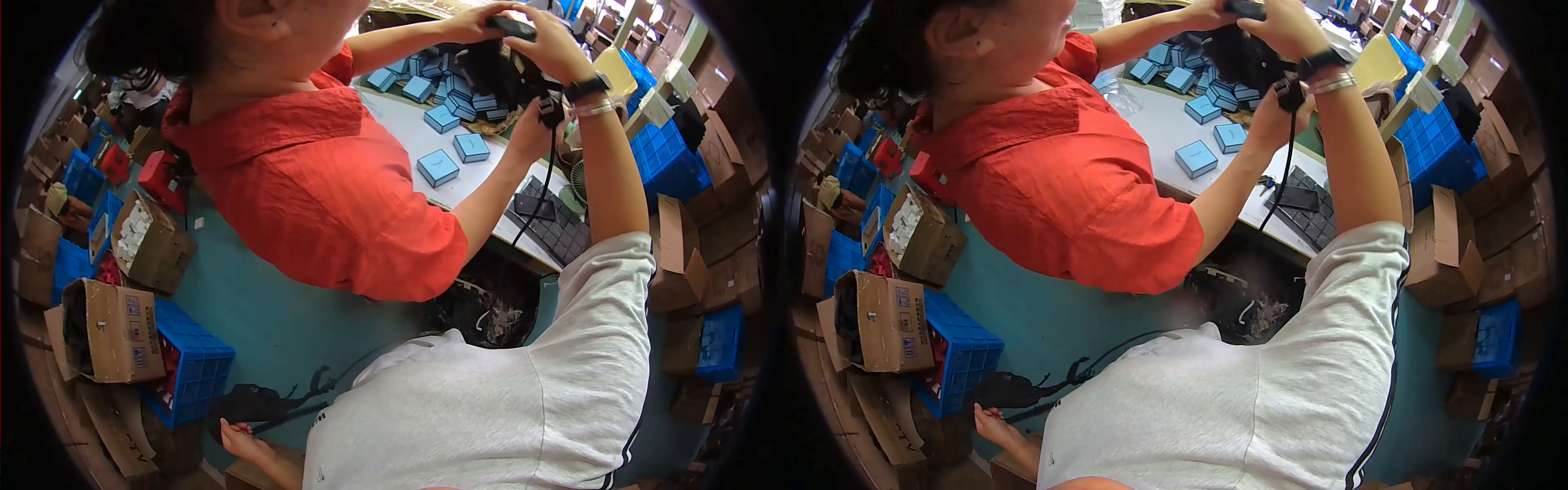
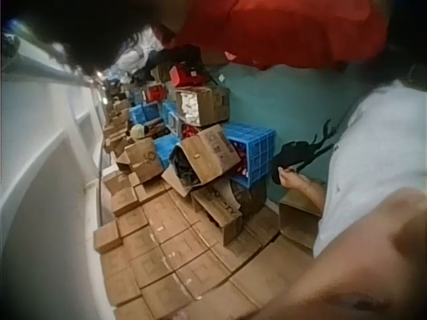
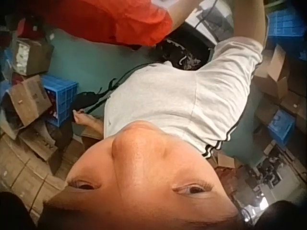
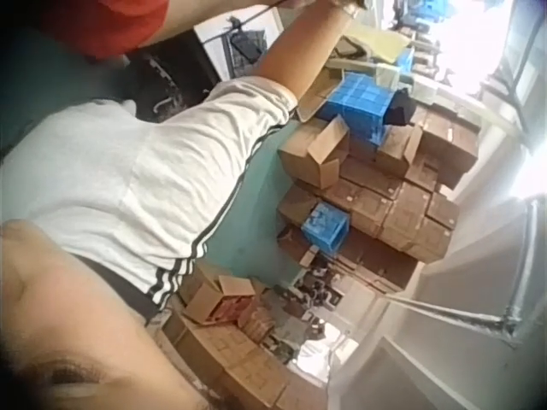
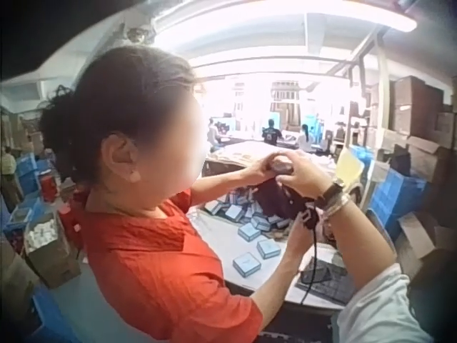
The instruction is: Packaging electronic components into white gift boxes and applying black foam inserts on an assembly line.
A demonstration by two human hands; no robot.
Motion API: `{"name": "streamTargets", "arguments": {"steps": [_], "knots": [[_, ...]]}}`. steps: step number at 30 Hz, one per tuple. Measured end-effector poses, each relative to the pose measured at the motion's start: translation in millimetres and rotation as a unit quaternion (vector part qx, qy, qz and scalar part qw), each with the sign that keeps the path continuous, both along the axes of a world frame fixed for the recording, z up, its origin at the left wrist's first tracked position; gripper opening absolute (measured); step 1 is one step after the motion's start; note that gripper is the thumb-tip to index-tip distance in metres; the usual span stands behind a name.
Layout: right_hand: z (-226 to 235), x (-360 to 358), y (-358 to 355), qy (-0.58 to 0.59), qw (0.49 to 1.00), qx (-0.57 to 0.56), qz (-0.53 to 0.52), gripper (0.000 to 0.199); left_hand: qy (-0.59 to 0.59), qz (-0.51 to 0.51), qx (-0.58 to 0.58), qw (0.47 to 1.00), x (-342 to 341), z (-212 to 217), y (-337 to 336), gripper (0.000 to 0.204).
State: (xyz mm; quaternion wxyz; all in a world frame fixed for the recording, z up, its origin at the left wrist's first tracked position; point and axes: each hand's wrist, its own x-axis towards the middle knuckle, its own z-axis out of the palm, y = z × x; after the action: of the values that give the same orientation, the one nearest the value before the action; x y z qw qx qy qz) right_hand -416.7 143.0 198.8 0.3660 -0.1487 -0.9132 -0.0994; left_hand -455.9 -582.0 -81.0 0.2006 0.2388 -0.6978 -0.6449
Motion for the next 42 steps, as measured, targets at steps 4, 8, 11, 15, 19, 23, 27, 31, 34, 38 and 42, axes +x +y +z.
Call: {"name": "streamTargets", "arguments": {"steps": [4,8,11,15,19,23,27,31,34,38,42], "knots": [[-4,40,-71,0.15,0.951,-0.181,0.202,0.039,-0.014,0.019,-0.004,1.0,7,-6,-9,0.035],[-27,140,-185,0.06,0.849,-0.296,0.433,0.033,-0.025,-0.029,0.044,0.998,-17,-17,-3,0.035],[-106,92,-224,-0.345,0.42,-0.382,0.747,0.038,-0.063,-0.135,-0.046,0.988,-11,-27,-12,0.036],[-243,60,-284,-0.377,0.556,-0.556,0.489,0.025,-0.046,-0.277,-0.111,0.953,-53,-15,4,0.043],[-312,18,-344,-0.13,0.508,-0.802,0.287,0.033,-0.022,-0.42,-0.128,0.898,-73,16,37,0.04],[-316,16,-376,-0.193,0.636,-0.68,0.31,0.05,0.026,-0.492,-0.32,0.809,-83,60,65,0.037],[-309,28,-374,-0.428,0.699,-0.45,0.355,0.05,0.061,-0.534,-0.335,0.774,-113,66,79,0.036],[-280,55,-357,-0.361,0.548,-0.623,0.425,0.045,0.129,-0.557,-0.47,0.673,-119,74,92,0.035],[-295,103,-319,-0.075,0.345,-0.745,0.566,0.02,0.212,-0.579,-0.528,0.584,-129,80,94,0.034],[-347,160,-251,-0.121,0.398,-0.791,0.449,0.011,0.237,-0.591,-0.551,0.54,-142,86,78,0.031],[-432,136,-251,-0.302,0.637,-0.705,0.079,0.013,0.254,-0.61,-0.557,0.504,-140,94,70,0.029]]}}
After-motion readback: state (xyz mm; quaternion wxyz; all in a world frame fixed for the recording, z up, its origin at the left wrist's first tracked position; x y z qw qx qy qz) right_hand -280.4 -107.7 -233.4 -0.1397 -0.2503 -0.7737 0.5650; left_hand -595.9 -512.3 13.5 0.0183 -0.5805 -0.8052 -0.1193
